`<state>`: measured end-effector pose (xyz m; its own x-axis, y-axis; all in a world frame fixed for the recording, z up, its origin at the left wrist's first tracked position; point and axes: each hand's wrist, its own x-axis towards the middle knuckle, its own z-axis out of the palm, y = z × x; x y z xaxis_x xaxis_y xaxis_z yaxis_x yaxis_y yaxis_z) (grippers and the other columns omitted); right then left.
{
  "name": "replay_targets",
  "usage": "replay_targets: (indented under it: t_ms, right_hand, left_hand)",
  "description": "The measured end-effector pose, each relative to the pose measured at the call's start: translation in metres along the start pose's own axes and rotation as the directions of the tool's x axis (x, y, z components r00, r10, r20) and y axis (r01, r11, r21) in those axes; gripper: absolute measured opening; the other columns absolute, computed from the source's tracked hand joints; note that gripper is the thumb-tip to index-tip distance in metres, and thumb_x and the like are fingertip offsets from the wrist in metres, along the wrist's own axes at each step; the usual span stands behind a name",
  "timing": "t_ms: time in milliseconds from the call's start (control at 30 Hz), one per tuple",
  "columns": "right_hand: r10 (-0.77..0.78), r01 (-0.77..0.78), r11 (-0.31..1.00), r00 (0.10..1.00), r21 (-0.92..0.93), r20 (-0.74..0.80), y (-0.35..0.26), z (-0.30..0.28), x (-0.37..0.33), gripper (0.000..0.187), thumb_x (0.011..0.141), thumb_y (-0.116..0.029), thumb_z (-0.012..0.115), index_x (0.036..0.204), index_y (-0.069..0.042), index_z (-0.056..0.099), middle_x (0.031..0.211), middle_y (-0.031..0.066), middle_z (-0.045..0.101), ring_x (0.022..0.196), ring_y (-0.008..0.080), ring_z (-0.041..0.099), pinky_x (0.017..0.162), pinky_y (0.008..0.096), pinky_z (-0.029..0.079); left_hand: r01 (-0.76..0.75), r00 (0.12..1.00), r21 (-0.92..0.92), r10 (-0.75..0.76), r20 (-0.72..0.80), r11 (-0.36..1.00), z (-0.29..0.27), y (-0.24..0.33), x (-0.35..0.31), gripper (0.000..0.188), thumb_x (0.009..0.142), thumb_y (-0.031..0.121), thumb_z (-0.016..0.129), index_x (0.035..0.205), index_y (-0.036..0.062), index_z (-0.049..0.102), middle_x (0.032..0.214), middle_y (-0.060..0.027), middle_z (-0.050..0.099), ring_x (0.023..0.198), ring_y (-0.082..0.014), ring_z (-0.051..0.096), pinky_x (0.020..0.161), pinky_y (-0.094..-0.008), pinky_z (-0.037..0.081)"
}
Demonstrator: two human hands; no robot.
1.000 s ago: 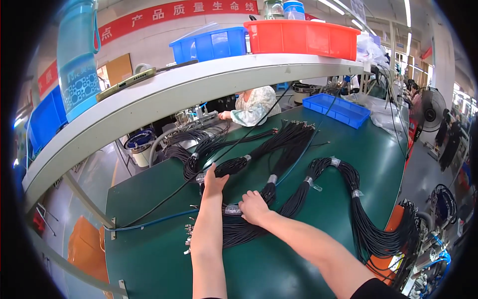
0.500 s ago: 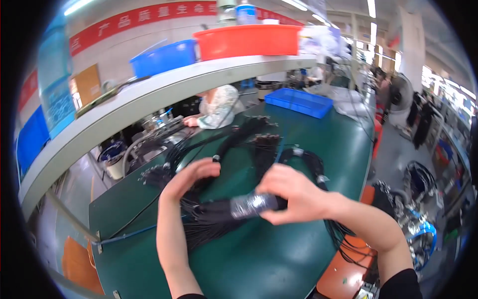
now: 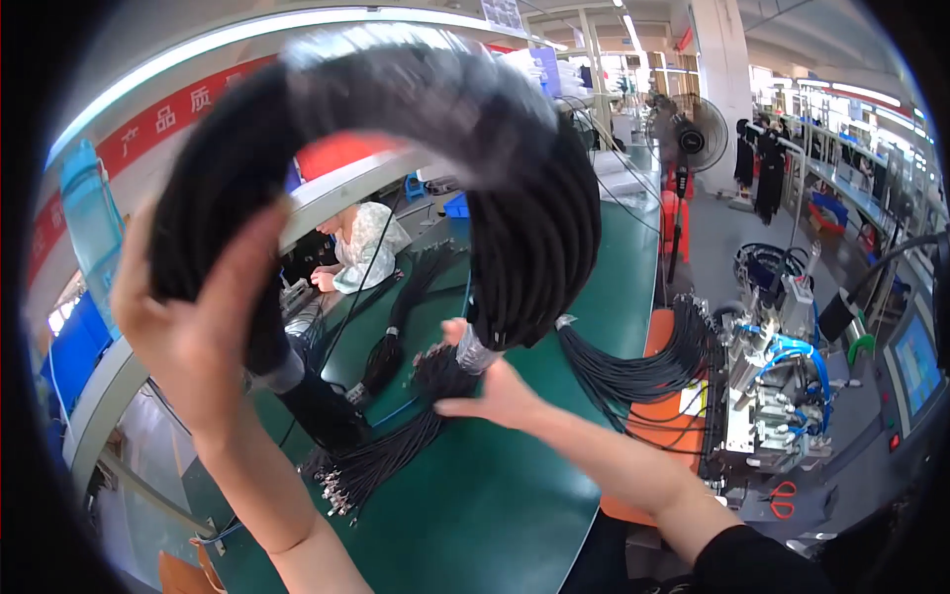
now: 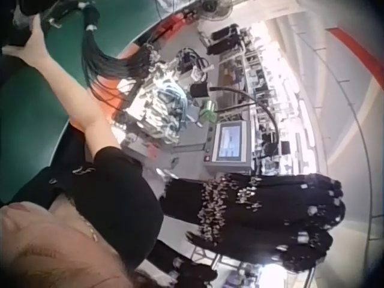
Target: Feeding bundles of black wires into a terminal crimping machine and collecting them after processing on a production line.
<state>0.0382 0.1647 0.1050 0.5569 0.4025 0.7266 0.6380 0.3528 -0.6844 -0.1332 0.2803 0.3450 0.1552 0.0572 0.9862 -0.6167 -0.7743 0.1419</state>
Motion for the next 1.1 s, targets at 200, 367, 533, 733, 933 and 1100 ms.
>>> replay_targets:
  t_ms: [200,367,533,733,933,1100]
  right_hand:
    - [0.345,-0.342,0.911,0.938,0.229,0.028,-0.124,-0.024,-0.002,0.021,0.083,-0.014,0.076,0.089,0.001,0.064,0.1,0.0105,0.067,0.073,0.0097,0.063,0.069,0.0277,0.051]
    - [0.109,-0.292,0.767,0.937,0.571,0.332,-0.197,-0.102,-0.023,0.061,0.078,-0.011,0.078,0.127,0.006,0.047,0.113,0.0184,0.064,0.094,0.0199,0.067,0.08,0.0321,0.054]
    - [0.418,-0.783,0.068,0.586,0.619,0.695,-0.117,-0.104,-0.168,0.084,0.078,-0.016,0.077,0.142,0.006,0.026,0.114,0.02,0.062,0.095,0.0226,0.067,0.081,0.0305,0.054]
    - [0.774,-0.593,0.605,0.594,0.531,-0.218,-0.061,-0.156,-0.131,0.029,0.083,-0.012,0.07,0.105,0.0,0.056,0.073,0.0059,0.059,0.061,0.0151,0.06,0.054,0.0315,0.049]
    - [0.852,-0.656,0.523,0.401,0.544,-0.336,0.046,-0.181,-0.127,0.024,0.089,-0.022,0.07,0.098,-0.002,0.059,0.079,0.0079,0.065,0.069,0.0169,0.063,0.06,0.0297,0.052]
    - [0.741,-0.7,0.663,0.566,0.264,-0.362,0.06,-0.147,-0.141,0.028,0.089,-0.025,0.071,0.1,-0.001,0.06,0.082,0.0089,0.066,0.07,0.0174,0.065,0.06,0.0272,0.051]
  left_hand:
    - [0.222,0.962,-0.049,-0.227,-0.15,0.974,-0.044,-0.039,0.053,0.032,0.086,0.02,0.07,0.109,-0.0021,0.07,0.095,-0.0054,0.069,0.079,-0.0108,0.064,0.073,-0.0244,0.05]
    - [0.382,0.915,-0.06,-0.386,-0.119,0.922,-0.026,-0.099,0.076,0.041,0.082,0.031,0.075,0.11,0.0009,0.07,0.092,-0.0045,0.068,0.076,-0.0112,0.062,0.069,-0.0244,0.048]
    - [0.446,0.852,0.168,-0.474,0.22,0.879,0.11,-0.138,0.028,0.045,0.074,0.032,0.081,0.106,0.002,0.07,0.093,-0.0088,0.073,0.08,-0.0136,0.065,0.076,-0.0286,0.051]
    - [0.307,0.864,0.39,-0.426,0.268,0.868,0.263,-0.211,-0.061,0.068,0.068,0.05,0.079,0.11,-0.0019,0.065,0.096,-0.02,0.07,0.092,-0.035,0.067,0.085,-0.044,0.052]
    - [0.351,0.63,0.205,-0.392,0.671,0.914,0.351,-0.191,-0.223,0.063,0.075,0.058,0.073,0.089,-0.0025,0.065,0.074,-0.0154,0.067,0.071,-0.0359,0.067,0.07,-0.0423,0.056]
    - [0.799,0.012,0.328,-0.559,0.829,0.504,0.356,-0.144,-0.31,0.078,0.077,0.076,0.059,0.075,-0.0013,0.066,0.072,-0.0157,0.069,0.059,-0.0249,0.069,0.056,-0.0367,0.055]
